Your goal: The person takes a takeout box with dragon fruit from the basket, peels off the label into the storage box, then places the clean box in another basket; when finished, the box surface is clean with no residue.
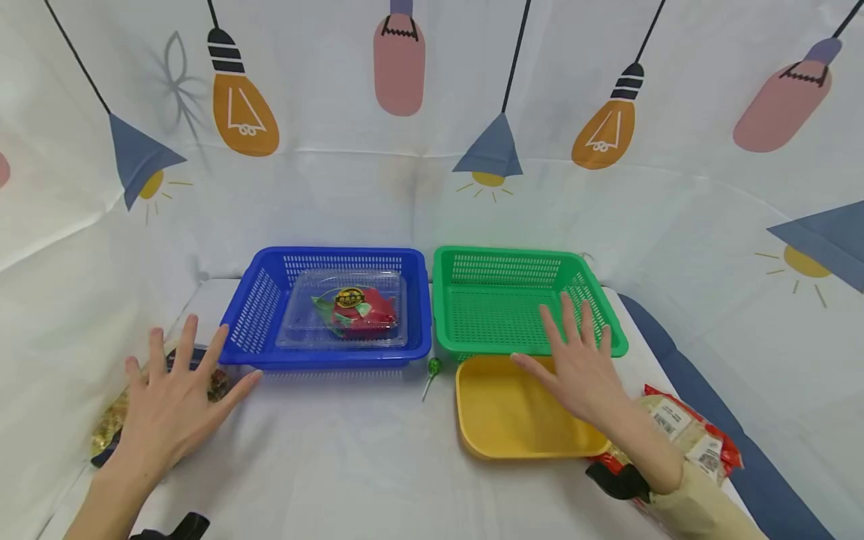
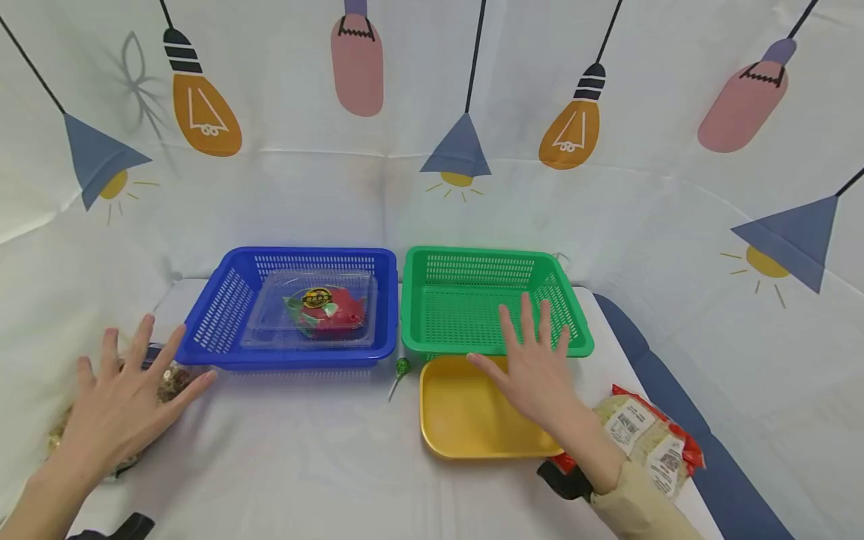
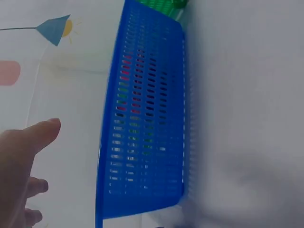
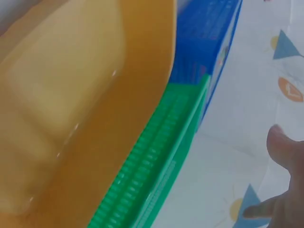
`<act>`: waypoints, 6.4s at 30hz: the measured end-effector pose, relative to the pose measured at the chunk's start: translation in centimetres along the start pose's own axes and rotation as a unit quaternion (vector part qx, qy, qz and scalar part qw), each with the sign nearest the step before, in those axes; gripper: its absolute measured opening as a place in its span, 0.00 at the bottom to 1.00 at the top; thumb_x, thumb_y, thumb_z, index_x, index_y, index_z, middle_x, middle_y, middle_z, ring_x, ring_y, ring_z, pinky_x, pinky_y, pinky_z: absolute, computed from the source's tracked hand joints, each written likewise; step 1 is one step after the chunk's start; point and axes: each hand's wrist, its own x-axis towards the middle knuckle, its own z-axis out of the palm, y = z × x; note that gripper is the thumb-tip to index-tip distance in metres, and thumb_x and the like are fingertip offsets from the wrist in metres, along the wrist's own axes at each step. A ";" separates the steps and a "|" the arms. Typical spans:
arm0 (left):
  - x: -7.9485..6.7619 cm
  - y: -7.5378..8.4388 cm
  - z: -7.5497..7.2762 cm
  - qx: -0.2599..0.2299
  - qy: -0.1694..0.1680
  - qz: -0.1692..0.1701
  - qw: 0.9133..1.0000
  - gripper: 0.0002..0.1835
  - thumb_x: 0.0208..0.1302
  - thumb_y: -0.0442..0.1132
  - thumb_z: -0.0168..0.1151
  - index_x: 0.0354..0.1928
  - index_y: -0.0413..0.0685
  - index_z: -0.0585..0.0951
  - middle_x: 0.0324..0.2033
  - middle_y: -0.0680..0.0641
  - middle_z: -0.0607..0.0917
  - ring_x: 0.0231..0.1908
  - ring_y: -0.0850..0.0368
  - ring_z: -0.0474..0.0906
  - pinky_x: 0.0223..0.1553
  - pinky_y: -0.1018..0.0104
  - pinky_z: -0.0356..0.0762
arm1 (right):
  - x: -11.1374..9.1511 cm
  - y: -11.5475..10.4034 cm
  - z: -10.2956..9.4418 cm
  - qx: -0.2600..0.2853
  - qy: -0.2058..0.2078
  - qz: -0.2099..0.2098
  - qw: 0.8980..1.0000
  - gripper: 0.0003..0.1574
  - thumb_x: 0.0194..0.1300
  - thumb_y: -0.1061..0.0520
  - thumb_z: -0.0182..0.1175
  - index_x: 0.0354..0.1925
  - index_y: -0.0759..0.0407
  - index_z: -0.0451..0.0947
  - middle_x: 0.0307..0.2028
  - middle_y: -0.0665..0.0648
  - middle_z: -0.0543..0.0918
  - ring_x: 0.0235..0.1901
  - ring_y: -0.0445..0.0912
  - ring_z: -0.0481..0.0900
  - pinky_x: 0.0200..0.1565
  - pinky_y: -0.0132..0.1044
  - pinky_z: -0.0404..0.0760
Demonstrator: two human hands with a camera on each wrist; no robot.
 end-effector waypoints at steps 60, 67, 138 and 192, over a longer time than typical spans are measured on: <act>15.0 -5.0 4.4 -0.600 -0.411 -0.064 0.684 0.38 0.82 0.54 0.35 0.80 0.53 0.31 0.78 0.33 0.37 0.74 0.24 0.43 0.70 0.36 0.59 | 20.6 -14.0 7.4 0.576 -0.374 0.178 0.705 0.53 0.74 0.42 0.55 0.81 0.50 0.36 0.79 0.68 0.40 0.78 0.62 0.41 0.68 0.70 0.56; 14.9 -4.9 4.7 -0.596 -0.406 -0.069 0.690 0.37 0.82 0.54 0.36 0.80 0.52 0.33 0.77 0.32 0.38 0.73 0.24 0.46 0.68 0.37 0.64 | 20.5 -14.0 8.4 0.583 -0.355 0.173 0.710 0.52 0.74 0.45 0.56 0.81 0.54 0.38 0.79 0.66 0.43 0.77 0.61 0.45 0.65 0.73 0.60; 7.4 2.6 -4.2 -0.422 -0.165 -0.027 0.891 0.46 0.73 0.53 0.57 0.81 0.60 0.40 0.45 0.46 0.66 0.44 0.57 0.66 0.42 0.64 0.67 | 9.3 -14.5 0.5 0.578 -0.131 0.071 0.803 0.36 0.71 0.58 0.60 0.74 0.50 0.63 0.42 0.56 0.72 0.48 0.50 0.78 0.58 0.48 0.81; -3.2 2.5 5.2 -0.411 -0.239 -0.081 0.876 0.48 0.69 0.51 0.64 0.80 0.58 0.45 0.33 0.46 0.67 0.12 0.63 0.64 0.16 0.57 0.78 | 0.6 -13.2 9.9 0.486 -0.237 -0.002 0.841 0.55 0.60 0.50 0.71 0.77 0.57 0.54 0.36 0.58 0.74 0.35 0.47 0.71 0.36 0.35 0.74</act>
